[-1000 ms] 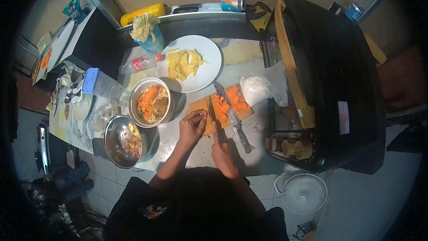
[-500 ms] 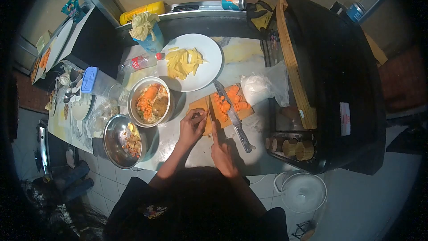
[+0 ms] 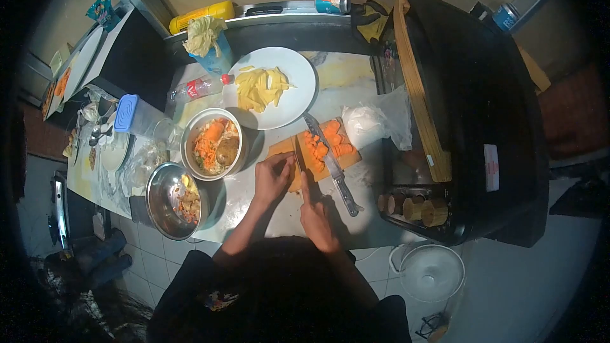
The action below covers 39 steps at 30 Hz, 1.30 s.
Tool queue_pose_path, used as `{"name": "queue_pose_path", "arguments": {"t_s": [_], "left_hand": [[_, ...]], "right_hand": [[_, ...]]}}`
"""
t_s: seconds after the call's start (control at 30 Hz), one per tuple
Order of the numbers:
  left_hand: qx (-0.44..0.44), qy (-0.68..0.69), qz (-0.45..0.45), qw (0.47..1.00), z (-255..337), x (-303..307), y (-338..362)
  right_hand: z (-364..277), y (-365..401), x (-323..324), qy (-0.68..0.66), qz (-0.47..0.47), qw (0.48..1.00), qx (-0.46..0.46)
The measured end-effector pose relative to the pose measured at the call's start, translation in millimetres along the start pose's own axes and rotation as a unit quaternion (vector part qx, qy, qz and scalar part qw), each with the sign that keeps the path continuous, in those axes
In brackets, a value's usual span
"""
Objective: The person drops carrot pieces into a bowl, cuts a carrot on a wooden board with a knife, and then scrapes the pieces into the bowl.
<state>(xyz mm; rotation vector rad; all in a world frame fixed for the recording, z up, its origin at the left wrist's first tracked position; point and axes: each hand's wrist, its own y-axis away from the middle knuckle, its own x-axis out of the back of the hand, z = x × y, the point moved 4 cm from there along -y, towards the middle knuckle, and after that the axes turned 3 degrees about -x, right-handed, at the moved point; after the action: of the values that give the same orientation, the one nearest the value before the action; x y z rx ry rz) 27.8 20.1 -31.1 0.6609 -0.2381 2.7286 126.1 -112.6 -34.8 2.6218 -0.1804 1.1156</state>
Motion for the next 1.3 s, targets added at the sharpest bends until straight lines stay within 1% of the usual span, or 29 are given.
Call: {"name": "queue_pose_path", "arguments": {"t_s": [0.07, 0.13, 0.4, 0.47, 0.57, 0.6, 0.63, 0.67, 0.73, 0.9, 1.0, 1.07, 1.3], "left_hand": [[0.015, -0.011, 0.004, 1.0, -0.6, 0.0, -3.5], [0.04, -0.033, -0.011, 0.999, -0.9, -0.2, -7.0], [0.049, -0.019, -0.014, 0.999, -3.6, 0.4, -7.4], [0.045, -0.019, -0.012, 0.999, -2.7, 0.7, -7.4], [0.049, -0.027, -0.014, 0.998, -0.2, 1.1, -7.7], [0.066, -0.018, -0.022, 0.997, 0.7, 1.6, -8.0], [0.083, -0.009, -0.029, 0.996, 0.6, 1.7, -8.0], [0.084, -0.009, -0.029, 0.996, -0.5, 1.2, -8.1], [0.065, -0.027, -0.02, 0.997, -1.4, 0.2, -8.3], [0.064, -0.025, -0.014, 0.998, -0.4, -0.2, -8.3], [0.063, -0.023, -0.013, 0.998, -0.3, 0.3, -8.1], [0.06, -0.023, -0.014, 0.998, -0.6, -0.2, -8.5], [0.058, -0.029, -0.005, 0.998, 2.4, 0.5, -7.6]], "right_hand": [[-0.5, 0.8, 0.6, -0.004, -0.004, 1.0, -0.003], [-2.1, 1.1, 1.9, -0.003, -0.004, 1.0, -0.006], [2.8, 5.8, 1.0, -0.016, -0.002, 0.999, -0.031], [2.8, 6.3, -0.1, -0.023, 0.022, 0.999, -0.006], [1.8, 6.7, 0.7, -0.018, 0.034, 0.999, 0.008], [1.0, 6.2, 2.0, -0.019, 0.034, 0.999, 0.008], [0.1, 5.1, 3.6, -0.02, 0.014, 1.0, -0.014], [-0.3, 4.3, 4.1, -0.022, -0.006, 0.999, -0.035], [-3.4, 3.2, 5.5, -0.013, -0.006, 0.999, -0.031], [-1.8, 3.3, 2.6, -0.003, 0.021, 1.0, -0.003], [-1.8, 2.9, 1.1, 0.013, 0.011, 1.0, 0.002], [-2.0, 2.0, 0.1, 0.015, -0.013, 1.0, -0.013], [-4.5, 0.8, 0.7, 0.03, -0.02, 0.999, -0.019]]}}
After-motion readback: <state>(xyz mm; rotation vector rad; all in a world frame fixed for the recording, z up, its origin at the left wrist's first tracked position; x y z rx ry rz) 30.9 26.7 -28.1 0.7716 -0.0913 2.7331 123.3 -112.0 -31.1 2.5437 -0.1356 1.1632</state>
